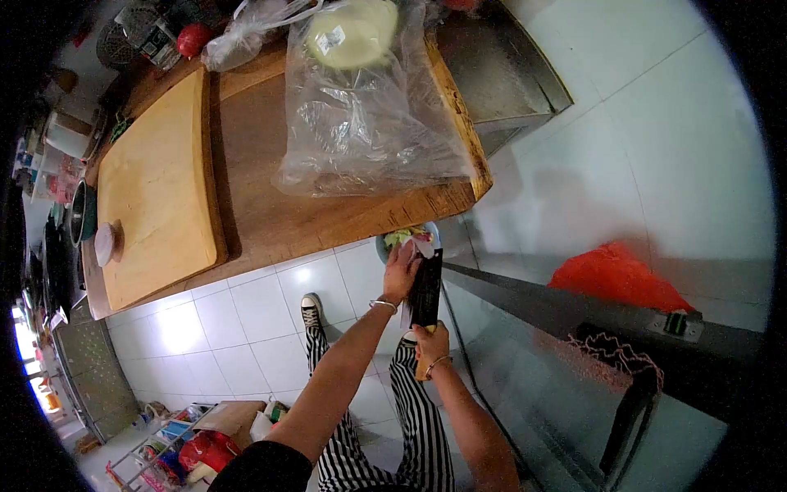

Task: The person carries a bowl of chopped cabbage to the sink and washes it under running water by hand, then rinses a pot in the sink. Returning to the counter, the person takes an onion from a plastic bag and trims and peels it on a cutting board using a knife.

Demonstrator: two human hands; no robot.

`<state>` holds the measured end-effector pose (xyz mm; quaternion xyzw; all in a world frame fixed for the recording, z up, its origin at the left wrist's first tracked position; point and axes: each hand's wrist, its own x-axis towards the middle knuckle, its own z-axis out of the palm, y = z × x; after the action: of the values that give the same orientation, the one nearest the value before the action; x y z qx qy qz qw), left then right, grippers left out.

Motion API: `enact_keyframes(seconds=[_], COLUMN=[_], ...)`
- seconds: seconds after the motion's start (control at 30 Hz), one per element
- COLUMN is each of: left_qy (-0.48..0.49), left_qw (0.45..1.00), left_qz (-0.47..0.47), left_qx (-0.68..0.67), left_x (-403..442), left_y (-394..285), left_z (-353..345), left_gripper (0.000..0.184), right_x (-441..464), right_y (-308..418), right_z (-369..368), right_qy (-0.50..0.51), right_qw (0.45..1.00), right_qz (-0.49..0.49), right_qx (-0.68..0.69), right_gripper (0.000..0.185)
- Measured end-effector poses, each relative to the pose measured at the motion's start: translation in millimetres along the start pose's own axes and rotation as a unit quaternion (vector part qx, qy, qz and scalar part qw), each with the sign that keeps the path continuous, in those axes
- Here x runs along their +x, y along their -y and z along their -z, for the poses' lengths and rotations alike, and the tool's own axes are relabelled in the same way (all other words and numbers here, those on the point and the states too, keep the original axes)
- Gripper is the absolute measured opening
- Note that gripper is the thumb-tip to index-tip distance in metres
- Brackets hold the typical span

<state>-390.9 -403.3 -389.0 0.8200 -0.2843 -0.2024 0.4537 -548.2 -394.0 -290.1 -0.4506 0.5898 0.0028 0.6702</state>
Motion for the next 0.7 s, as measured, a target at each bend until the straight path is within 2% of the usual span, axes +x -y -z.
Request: enact_keyframes(seconds=[0.07, 0.1, 0.2, 0.23, 0.27, 0.33, 0.4, 0.47, 0.5, 0.53, 0.57, 0.6, 0.67, 0.7], left_qy=[0.058, 0.039, 0.065, 0.013, 0.014, 0.043, 0.02, -0.04, -0.037, -0.058, -0.078, -0.073, -0.096, -0.094], left_qw=[0.994, 0.993, 0.982, 0.991, 0.99, 0.981, 0.977, 0.968, 0.968, 0.911, 0.818, 0.818, 0.726, 0.728], left_qz=[0.073, 0.038, 0.071, 0.101, 0.103, 0.188, 0.213, 0.235, 0.236, 0.328, 0.407, 0.408, 0.439, 0.439], left_qx=[0.05, 0.105, 0.162, 0.089, 0.092, -0.023, -0.003, -0.081, -0.079, -0.244, -0.4, -0.398, -0.52, -0.518], left_x=[12, 18, 32, 31, 33, 34, 20, 4, -1, -7, -10, -15, -20, -24], left_y=[24, 51, 91, 79, 74, 80, 84, 93, 88, 83, 76, 67, 49, 44], left_z=[-12, -31, -52, -42, -31, -19, -12, -9, -4, 1, 5, 10, 24, 27], left_gripper=[0.057, 0.055, 0.055, 0.046, 0.046, 0.04, 0.037, 0.025, 0.025, 0.022, 0.02, 0.02, 0.025, 0.025], right_x=[7, 11, 31, 36, 39, 39, 35, 32, 29, 25, 23, 15, 0, -9], right_y=[-3, -3, -8, -7, -5, 3, 7, 6, 6, 6, 7, 10, 17, 21], right_z=[4, 5, 7, 7, 8, 8, 7, 10, 10, 10, 12, 13, 12, 12], right_qy=[-0.012, -0.022, -0.015, -0.033, -0.032, -0.048, -0.063, -0.04, -0.041, -0.041, -0.041, -0.045, -0.016, -0.017], right_qw=[0.999, 0.999, 0.998, 0.999, 0.999, 0.998, 0.998, 0.997, 0.997, 0.997, 0.997, 0.996, 0.993, 0.993], right_qz=[0.029, 0.016, 0.055, 0.019, 0.017, 0.019, 0.003, 0.015, 0.012, 0.006, 0.003, 0.001, 0.009, 0.008], right_qx=[0.018, 0.028, 0.041, 0.037, 0.039, 0.024, 0.025, 0.062, 0.064, 0.068, 0.072, 0.074, 0.118, 0.12], right_gripper=[0.023, 0.022, 0.023, 0.024, 0.024, 0.024, 0.023, 0.023, 0.023, 0.022, 0.022, 0.022, 0.022, 0.022])
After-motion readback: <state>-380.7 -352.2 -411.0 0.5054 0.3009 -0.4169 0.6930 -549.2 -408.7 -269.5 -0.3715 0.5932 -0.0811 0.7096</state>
